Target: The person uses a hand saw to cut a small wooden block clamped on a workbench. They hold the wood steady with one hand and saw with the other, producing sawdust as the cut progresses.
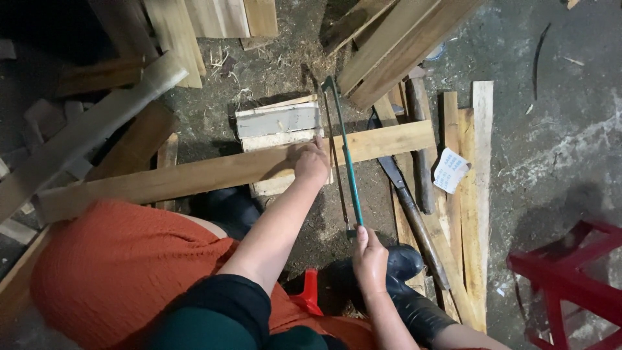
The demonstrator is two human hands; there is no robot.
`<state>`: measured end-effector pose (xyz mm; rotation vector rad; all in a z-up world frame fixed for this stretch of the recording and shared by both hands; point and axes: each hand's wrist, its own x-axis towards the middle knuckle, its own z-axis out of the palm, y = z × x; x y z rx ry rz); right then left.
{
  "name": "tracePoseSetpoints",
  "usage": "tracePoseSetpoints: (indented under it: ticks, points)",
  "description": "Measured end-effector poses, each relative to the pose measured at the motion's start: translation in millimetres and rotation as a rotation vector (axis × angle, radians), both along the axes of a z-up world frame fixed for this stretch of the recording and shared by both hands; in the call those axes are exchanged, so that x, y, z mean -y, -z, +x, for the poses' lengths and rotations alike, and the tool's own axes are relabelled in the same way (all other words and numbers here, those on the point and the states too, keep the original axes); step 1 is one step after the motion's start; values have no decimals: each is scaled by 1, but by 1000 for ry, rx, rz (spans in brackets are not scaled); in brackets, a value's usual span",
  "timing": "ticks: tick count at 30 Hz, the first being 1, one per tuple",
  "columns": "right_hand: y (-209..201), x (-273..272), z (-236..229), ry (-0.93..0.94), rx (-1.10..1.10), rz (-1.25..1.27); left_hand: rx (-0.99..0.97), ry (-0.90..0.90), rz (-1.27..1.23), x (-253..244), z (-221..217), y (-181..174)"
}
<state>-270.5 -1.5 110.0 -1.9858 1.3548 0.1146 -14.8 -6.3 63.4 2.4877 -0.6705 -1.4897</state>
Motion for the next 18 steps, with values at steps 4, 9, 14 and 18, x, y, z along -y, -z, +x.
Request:
tracePoseSetpoints:
  ticks: [4,9,14,18]
  points:
    - [0,8,24,-9,-7,-10,-25,-66,-15,4,4,9]
    - [31,27,33,-27,-30,-40,-65,-90,2,5,7,-4]
    - [8,16,24,-77,-105,7,41,-14,-39,4,-1,40]
    - [8,0,-28,-61,-112,1,-44,-158,-49,8,4,45]
